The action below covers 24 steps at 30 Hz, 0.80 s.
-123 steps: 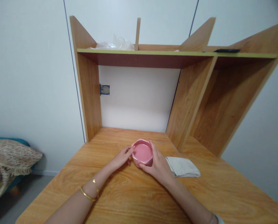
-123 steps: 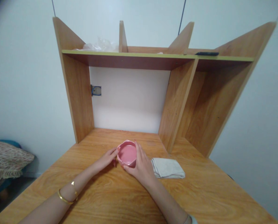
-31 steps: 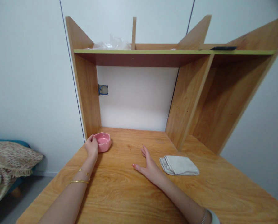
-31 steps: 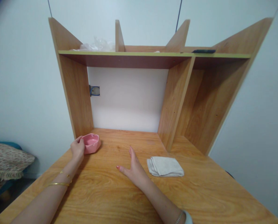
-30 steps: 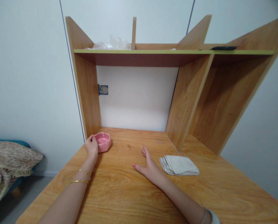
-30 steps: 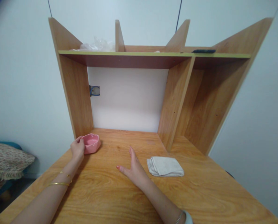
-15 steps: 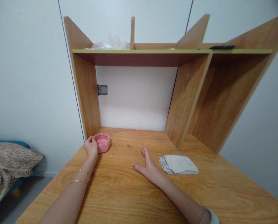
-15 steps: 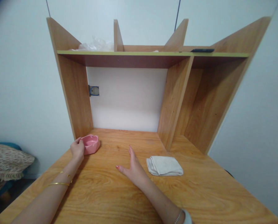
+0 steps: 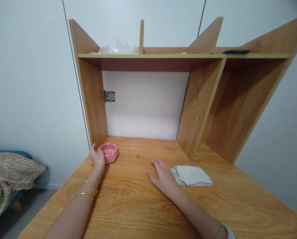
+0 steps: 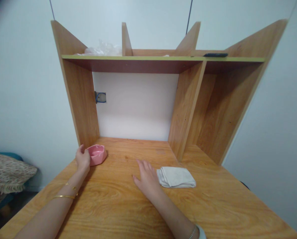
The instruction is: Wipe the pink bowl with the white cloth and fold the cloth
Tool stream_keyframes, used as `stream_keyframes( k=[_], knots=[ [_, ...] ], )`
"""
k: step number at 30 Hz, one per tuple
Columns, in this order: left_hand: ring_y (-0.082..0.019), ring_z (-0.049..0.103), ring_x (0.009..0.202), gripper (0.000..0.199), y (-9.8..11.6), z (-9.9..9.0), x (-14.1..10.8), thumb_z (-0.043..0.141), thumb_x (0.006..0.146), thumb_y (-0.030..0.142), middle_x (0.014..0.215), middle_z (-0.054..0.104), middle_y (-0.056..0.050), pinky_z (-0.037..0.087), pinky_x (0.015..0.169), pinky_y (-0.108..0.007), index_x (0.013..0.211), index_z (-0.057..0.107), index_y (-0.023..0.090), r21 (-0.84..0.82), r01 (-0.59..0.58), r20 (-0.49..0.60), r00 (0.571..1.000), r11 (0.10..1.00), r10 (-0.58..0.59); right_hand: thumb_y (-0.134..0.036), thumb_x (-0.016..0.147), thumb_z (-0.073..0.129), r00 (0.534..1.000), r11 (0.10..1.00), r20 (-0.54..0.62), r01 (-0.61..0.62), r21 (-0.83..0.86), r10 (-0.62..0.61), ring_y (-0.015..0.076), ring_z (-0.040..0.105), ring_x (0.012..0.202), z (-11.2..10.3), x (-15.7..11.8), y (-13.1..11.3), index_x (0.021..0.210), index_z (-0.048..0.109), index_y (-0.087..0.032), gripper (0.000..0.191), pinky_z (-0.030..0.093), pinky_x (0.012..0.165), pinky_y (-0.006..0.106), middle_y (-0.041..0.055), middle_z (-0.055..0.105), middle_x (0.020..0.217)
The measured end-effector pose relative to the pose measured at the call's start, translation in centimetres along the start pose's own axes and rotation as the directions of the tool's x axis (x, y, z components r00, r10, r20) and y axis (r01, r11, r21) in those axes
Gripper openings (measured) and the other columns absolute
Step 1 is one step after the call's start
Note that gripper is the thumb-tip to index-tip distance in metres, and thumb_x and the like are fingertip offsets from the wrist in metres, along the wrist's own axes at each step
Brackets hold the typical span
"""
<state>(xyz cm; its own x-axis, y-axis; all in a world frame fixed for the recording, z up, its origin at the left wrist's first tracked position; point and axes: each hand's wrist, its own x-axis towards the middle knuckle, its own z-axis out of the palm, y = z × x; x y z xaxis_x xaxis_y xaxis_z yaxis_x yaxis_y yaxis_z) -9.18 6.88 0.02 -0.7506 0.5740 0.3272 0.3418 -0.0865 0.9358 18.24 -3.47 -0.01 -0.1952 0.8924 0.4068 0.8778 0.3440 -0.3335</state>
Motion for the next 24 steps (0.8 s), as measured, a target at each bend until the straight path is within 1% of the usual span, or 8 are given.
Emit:
stream_keyframes(
  k=[1, 3, 6, 9, 11, 13, 17, 24],
  knots=[
    [-0.023, 0.043, 0.115, 0.044, 0.5, -0.2, -0.3, 0.043, 0.076, 0.017, 0.121, 0.050, -0.011, 0.027, 0.100, -0.039, 0.120, 0.046, 0.015, 0.010, -0.043, -0.019, 0.999, 0.999, 0.043, -0.028, 0.076, 0.048, 1.000, 0.994, -0.008, -0.027, -0.106, 0.026, 0.0264, 0.047, 0.106, -0.5, 0.1, 0.0, 0.122, 0.043, -0.021, 0.047, 0.035, 0.089, 0.041, 0.0104, 0.054, 0.113],
    [-0.023, 0.040, 0.116, 0.046, 1.6, -0.5, -1.2, 0.041, 0.075, 0.014, 0.121, 0.049, -0.010, 0.024, 0.101, -0.040, 0.121, 0.043, 0.015, 0.076, -0.316, -0.065, 0.945, 0.946, 0.321, -0.026, 0.077, 0.045, 0.995, 0.954, -0.045, -0.093, -0.286, 0.084, 0.0286, 0.049, 0.099, -1.7, 0.3, 0.1, 0.119, 0.048, -0.019, 0.042, 0.035, 0.083, 0.042, 0.0132, 0.057, 0.104],
    [-0.021, 0.041, 0.113, 0.043, 3.0, -0.6, -3.0, 0.039, 0.075, 0.010, 0.118, 0.050, -0.009, 0.027, 0.098, -0.037, 0.117, 0.046, 0.016, 0.064, -0.638, 0.057, 0.770, 0.768, 0.635, -0.029, 0.079, 0.043, 0.980, 0.883, -0.140, -0.190, -0.430, 0.143, 0.0293, 0.049, 0.096, -3.4, 0.6, 0.7, 0.121, 0.045, -0.017, 0.044, 0.032, 0.079, 0.041, 0.0152, 0.058, 0.101],
    [-0.022, 0.045, 0.104, 0.035, 3.4, -0.3, -4.6, 0.039, 0.073, 0.008, 0.109, 0.054, -0.008, 0.032, 0.091, -0.037, 0.103, 0.054, 0.018, 0.012, -0.791, 0.282, 0.590, 0.612, 0.757, -0.034, 0.078, 0.045, 0.964, 0.820, -0.135, -0.267, -0.506, 0.230, 0.0306, 0.051, 0.094, -4.3, 0.6, 1.6, 0.126, 0.039, -0.013, 0.052, 0.032, 0.077, 0.041, 0.0171, 0.059, 0.099],
    [-0.021, 0.047, 0.099, 0.032, 3.4, 0.0, -5.3, 0.038, 0.071, 0.005, 0.103, 0.056, -0.006, 0.034, 0.088, -0.037, 0.093, 0.057, 0.019, -0.061, -0.839, 0.413, 0.471, 0.540, 0.779, -0.036, 0.076, 0.048, 0.952, 0.789, -0.083, -0.291, -0.541, 0.295, 0.0318, 0.053, 0.093, -4.3, 0.5, 2.1, 0.127, 0.037, -0.012, 0.057, 0.031, 0.077, 0.042, 0.0181, 0.060, 0.097],
    [-0.020, 0.048, 0.094, 0.031, 3.3, 0.1, -5.7, 0.037, 0.071, 0.004, 0.098, 0.057, -0.006, 0.036, 0.084, -0.036, 0.088, 0.058, 0.019, -0.124, -0.850, 0.489, 0.396, 0.512, 0.777, -0.037, 0.074, 0.052, 0.937, 0.772, -0.033, -0.305, -0.557, 0.347, 0.0326, 0.054, 0.093, -4.1, 0.4, 2.4, 0.127, 0.037, -0.012, 0.061, 0.030, 0.078, 0.043, 0.0194, 0.061, 0.097],
    [-0.019, 0.049, 0.088, 0.030, 3.3, 0.2, -6.1, 0.036, 0.071, 0.003, 0.089, 0.058, -0.005, 0.038, 0.080, -0.033, 0.085, 0.058, 0.018, -0.180, -0.834, 0.558, 0.350, 0.521, 0.753, -0.032, 0.070, 0.056, 0.910, 0.771, 0.047, -0.320, -0.550, 0.412, 0.0330, 0.054, 0.095, -3.9, 0.2, 2.3, 0.127, 0.038, -0.013, 0.063, 0.031, 0.079, 0.043, 0.0215, 0.059, 0.101],
    [-0.019, 0.049, 0.085, 0.027, 3.3, 0.2, -6.4, 0.038, 0.070, 0.003, 0.085, 0.058, -0.004, 0.038, 0.078, -0.033, 0.082, 0.058, 0.018, -0.165, -0.817, 0.631, 0.343, 0.552, 0.696, -0.010, 0.074, 0.043, 0.901, 0.772, 0.108, -0.292, -0.565, 0.420, 0.0290, 0.057, 0.093, -4.0, 0.3, 2.2, 0.123, 0.041, -0.008, 0.048, 0.036, 0.074, 0.038, 0.0212, 0.061, 0.098]
  ],
)
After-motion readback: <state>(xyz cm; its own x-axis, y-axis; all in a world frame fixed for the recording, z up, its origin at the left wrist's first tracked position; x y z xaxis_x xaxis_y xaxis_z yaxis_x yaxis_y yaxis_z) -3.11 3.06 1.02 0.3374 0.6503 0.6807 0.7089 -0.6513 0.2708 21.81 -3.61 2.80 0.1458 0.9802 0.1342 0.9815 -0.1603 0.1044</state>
